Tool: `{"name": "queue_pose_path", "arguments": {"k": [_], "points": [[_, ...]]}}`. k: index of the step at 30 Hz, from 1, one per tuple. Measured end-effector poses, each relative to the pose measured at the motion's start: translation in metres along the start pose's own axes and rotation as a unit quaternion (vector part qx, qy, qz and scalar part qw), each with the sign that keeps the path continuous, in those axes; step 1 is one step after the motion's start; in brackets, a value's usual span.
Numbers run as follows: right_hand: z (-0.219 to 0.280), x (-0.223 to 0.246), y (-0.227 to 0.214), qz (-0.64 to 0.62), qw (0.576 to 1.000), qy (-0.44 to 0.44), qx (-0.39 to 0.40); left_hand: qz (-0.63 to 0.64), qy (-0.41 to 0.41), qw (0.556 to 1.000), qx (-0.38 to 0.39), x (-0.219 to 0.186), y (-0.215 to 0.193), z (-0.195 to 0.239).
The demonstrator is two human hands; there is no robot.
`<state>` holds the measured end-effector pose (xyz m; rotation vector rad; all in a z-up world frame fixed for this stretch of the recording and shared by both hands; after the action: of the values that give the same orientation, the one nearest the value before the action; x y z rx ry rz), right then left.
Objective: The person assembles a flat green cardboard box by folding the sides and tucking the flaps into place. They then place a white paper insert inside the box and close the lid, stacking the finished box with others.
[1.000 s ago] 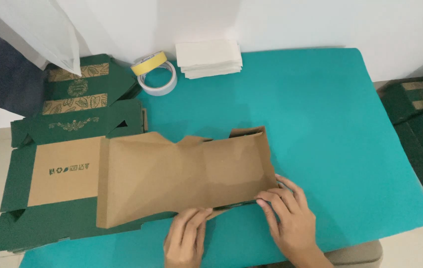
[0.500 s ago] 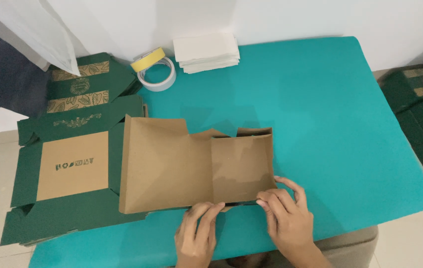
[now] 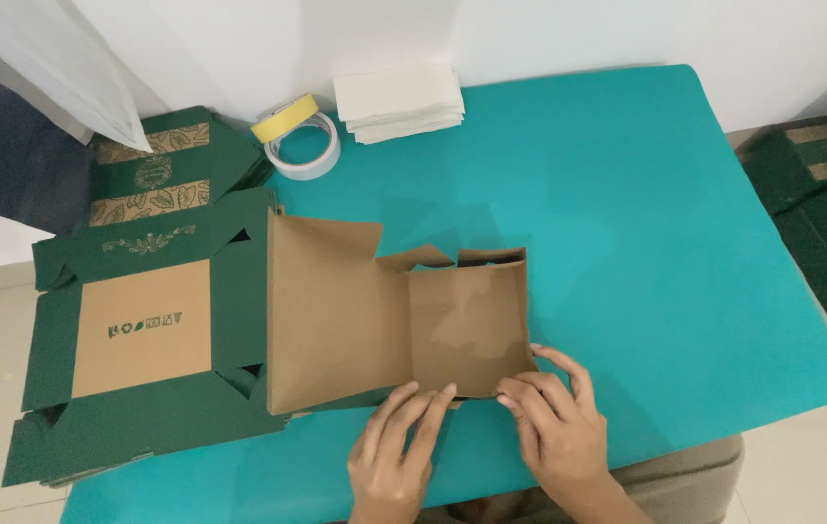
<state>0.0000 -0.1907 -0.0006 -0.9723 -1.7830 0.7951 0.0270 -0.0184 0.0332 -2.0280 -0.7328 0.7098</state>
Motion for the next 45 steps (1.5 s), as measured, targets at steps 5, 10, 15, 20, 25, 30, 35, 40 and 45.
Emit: {"name": "queue_pose_path", "arguments": {"k": [5, 10, 15, 20, 25, 30, 35, 40, 45], "points": [[-0.002, -0.002, -0.003, -0.017, 1.0, 0.016, 0.021, -0.02, 0.008, 1.0, 0.018, 0.003, 0.011, 0.006], [-0.003, -0.001, -0.005, -0.031, 1.0, 0.0, 0.003, -0.032, 0.012, 0.999, 0.007, 0.004, 0.011, 0.005], [0.0, -0.003, -0.004, -0.037, 0.999, -0.012, -0.007, -0.001, 0.003, 1.0, 0.013, 0.002, 0.004, 0.002], [0.003, -0.008, 0.0, -0.058, 0.998, -0.008, 0.011, -0.015, -0.009, 1.0, -0.001, 0.002, 0.003, 0.004], [-0.001, -0.004, -0.005, -0.075, 0.997, -0.035, -0.001, -0.048, 0.011, 0.998, 0.029, 0.002, 0.006, 0.006], [-0.001, -0.001, -0.004, -0.052, 0.998, -0.012, 0.012, -0.096, 0.015, 0.994, 0.057, 0.001, 0.018, 0.01], [0.002, 0.002, -0.004, -0.042, 0.999, -0.021, -0.006, -0.126, 0.022, 0.991, 0.048, -0.009, 0.015, 0.007], [0.003, 0.004, -0.002, -0.04, 0.999, -0.014, -0.003, -0.148, 0.023, 0.984, 0.1, -0.012, 0.028, 0.012], [-0.008, 0.004, -0.027, -0.11, 0.994, 0.0, 0.009, -0.175, 0.006, 0.981, 0.089, -0.018, 0.021, 0.009]]}}
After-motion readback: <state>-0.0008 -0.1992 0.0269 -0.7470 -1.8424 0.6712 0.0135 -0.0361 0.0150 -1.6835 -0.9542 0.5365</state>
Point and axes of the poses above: each hand's wrist, its own z-axis away from the middle knuckle, its own y-axis out of the palm, x = y × z, the point moved 4 cm from there along -z, towards the middle knuckle, and after that the axes turned 15 degrees about x, right-handed, at the moved point
